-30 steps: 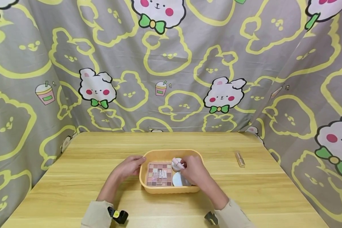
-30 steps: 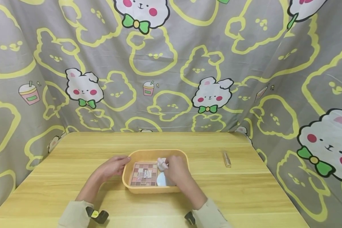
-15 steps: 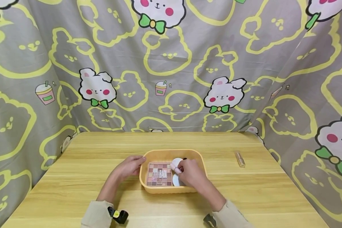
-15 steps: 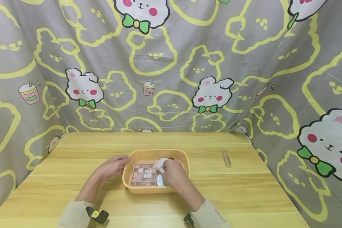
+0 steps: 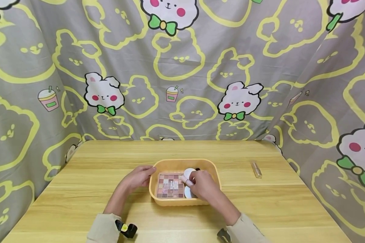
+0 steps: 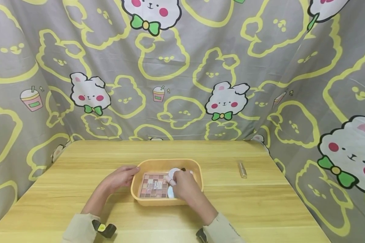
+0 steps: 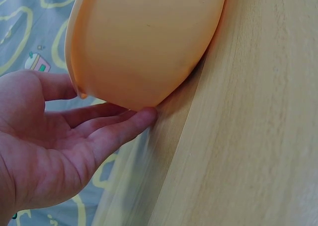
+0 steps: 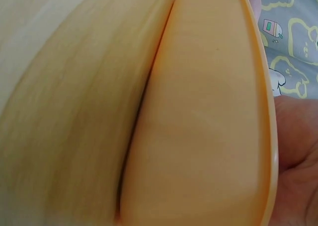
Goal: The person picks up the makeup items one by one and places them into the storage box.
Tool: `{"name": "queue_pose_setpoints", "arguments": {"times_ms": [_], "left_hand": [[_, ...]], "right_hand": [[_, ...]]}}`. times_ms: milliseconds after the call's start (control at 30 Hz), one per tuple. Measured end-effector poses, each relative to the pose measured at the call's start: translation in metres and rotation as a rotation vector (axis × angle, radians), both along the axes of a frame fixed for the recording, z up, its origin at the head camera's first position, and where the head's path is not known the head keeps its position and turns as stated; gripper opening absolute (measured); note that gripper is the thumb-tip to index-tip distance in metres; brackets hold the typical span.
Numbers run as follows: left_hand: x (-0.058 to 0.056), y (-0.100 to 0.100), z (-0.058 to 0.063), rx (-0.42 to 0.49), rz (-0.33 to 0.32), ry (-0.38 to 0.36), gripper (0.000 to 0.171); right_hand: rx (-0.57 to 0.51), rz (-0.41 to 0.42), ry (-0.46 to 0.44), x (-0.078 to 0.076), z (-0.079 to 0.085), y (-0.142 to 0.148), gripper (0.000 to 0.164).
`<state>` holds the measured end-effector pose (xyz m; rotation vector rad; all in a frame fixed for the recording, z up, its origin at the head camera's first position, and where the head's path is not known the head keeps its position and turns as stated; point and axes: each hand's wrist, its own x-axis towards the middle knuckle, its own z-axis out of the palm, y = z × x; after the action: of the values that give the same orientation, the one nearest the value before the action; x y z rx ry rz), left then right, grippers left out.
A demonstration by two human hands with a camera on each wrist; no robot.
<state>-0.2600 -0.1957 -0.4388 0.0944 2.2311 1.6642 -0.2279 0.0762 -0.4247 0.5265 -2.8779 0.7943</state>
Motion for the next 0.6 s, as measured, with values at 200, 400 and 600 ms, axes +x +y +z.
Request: {"name": "queue_pose_setpoints", "arguments": {"times_ms": [200,400,600], "left_hand": [[-0.001,-0.0002,-0.0008,0.007,0.003,0.0,0.053],[-0.0013,0.0008,-0.0007,-0.001,-0.001,0.0,0.054],[-0.0013,0.0009,-0.0007,0.001,-0.014,0.006,0.053]], "right_hand": [[-0.004,-0.008,0.016,-0.0003,-0.0019,-0.001,0.028],[-0.008,-0.006,0.01,-0.0002,-0.0028,-0.0012,0.024],[-0.009,-0.005,-0.002,-0.0004,-0.003,-0.0005,0.022]]}}
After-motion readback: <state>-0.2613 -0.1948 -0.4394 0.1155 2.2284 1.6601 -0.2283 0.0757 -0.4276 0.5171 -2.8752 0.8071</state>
